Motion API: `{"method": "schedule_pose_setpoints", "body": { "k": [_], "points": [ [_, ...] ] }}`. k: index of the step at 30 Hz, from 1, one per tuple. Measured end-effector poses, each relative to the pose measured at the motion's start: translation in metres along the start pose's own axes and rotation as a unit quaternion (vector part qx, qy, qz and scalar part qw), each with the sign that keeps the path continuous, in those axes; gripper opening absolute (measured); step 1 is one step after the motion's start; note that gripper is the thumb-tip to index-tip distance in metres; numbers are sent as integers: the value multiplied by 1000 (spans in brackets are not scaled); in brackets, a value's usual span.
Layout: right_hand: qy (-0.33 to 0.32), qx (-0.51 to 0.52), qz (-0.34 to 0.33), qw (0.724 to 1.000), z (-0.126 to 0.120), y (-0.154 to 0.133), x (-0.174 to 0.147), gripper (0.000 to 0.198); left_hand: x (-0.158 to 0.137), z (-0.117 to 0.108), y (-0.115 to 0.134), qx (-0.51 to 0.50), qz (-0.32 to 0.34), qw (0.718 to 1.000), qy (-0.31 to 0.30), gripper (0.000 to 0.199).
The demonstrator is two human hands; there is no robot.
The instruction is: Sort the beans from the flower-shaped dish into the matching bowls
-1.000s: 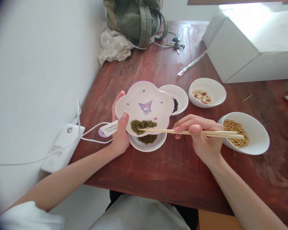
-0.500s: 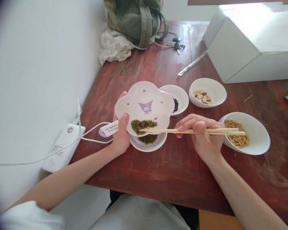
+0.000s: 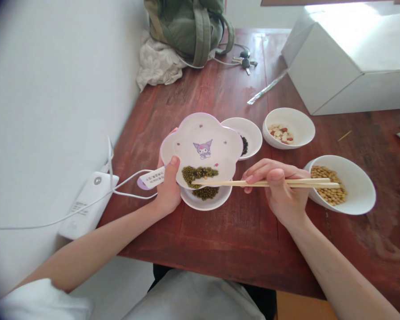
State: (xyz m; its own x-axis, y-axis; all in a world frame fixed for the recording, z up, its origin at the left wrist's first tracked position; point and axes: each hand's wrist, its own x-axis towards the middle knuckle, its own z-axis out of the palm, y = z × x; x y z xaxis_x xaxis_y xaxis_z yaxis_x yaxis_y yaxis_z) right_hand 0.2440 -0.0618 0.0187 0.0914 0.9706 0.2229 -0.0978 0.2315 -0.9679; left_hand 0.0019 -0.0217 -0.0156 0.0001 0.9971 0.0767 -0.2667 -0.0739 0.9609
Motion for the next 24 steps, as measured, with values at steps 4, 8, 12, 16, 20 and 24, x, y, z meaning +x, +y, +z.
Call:
{"method": "schedule_pose_setpoints", "body": {
  "k": [4, 8, 12, 16, 20, 24],
  "points": [
    [-8, 0, 6, 1000, 0, 0, 0, 45, 1, 1, 0, 5, 6, 1000, -1, 57],
    [-7, -3, 2, 1000, 1, 1, 1, 42, 2, 3, 3, 12, 6, 1000, 1, 59],
    [-9, -5, -1, 1000, 2, 3, 1, 43, 3, 3, 4, 23, 8, 1000, 3, 59],
    [-10, -5, -1, 1000, 1, 4, 1, 45, 3, 4, 3, 20, 12, 1000, 4, 58],
    [-11, 2, -5, 1000, 0, 5, 0, 44, 2, 3, 4, 14, 9, 1000, 4, 57],
    [-11, 3, 1, 1000, 1, 4, 0, 42, 2, 4, 6, 24, 11, 1000, 1, 56]
  ]
}}
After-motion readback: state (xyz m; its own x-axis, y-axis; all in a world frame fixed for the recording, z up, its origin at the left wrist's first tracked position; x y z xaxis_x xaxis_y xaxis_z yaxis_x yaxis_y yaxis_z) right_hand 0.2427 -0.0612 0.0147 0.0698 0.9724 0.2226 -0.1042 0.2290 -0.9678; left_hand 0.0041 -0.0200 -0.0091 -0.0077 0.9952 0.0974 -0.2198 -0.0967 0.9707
